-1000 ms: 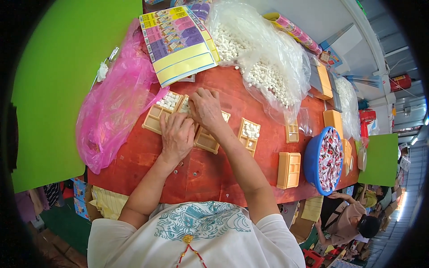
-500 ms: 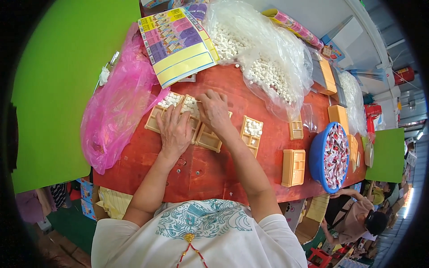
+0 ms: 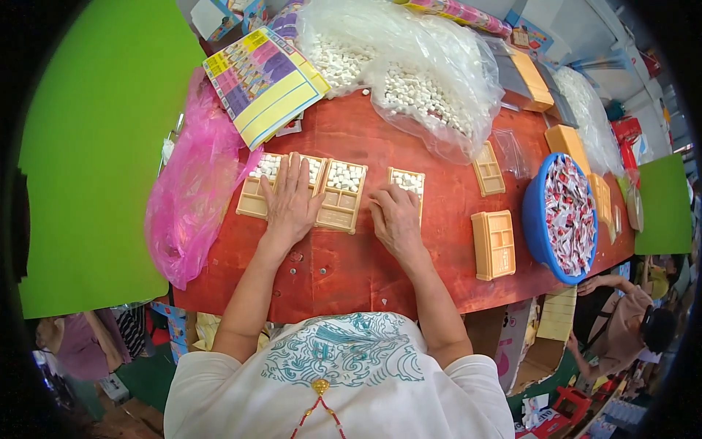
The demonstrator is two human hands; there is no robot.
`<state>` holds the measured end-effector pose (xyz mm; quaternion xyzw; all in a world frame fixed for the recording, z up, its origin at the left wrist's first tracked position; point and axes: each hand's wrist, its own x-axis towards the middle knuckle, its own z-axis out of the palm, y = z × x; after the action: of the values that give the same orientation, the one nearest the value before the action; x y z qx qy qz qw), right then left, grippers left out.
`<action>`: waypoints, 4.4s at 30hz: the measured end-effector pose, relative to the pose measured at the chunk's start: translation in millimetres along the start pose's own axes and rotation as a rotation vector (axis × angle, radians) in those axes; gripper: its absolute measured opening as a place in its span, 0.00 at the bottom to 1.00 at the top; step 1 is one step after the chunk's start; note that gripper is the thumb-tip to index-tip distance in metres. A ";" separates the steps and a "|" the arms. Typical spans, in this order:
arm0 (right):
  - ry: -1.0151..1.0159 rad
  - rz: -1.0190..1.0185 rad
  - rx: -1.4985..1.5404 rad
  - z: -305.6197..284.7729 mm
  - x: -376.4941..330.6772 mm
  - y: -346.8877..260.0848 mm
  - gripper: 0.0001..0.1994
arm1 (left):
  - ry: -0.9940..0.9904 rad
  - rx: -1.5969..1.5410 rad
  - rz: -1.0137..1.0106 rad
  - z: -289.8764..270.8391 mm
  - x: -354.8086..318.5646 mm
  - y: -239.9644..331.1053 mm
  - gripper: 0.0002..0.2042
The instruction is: Sorting small white cubic items and placing them into compartmentalized yellow trays for packaging.
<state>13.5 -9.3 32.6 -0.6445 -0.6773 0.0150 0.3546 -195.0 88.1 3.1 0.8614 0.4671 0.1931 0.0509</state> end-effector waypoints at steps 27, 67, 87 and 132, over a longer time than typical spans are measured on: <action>0.095 0.122 -0.351 -6.7 4.2 78.7 0.04 | -0.146 0.079 -0.028 3.8 14.0 -6.1 0.35; 0.117 0.152 -0.040 -27.2 -23.1 37.8 0.04 | -0.030 -0.253 0.328 3.8 8.0 81.2 0.17; 0.155 0.227 -0.136 -13.8 -22.3 87.9 0.08 | -0.059 -0.047 0.401 38.8 56.9 118.0 0.16; 0.212 0.161 -0.004 -20.4 -22.0 89.7 0.04 | 0.221 -0.144 0.076 -26.0 21.5 17.0 0.04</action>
<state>99.3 -22.5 -5.1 -0.6954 -0.5822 -0.0261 0.4205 -181.0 93.9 37.7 0.8461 0.4218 0.3214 0.0534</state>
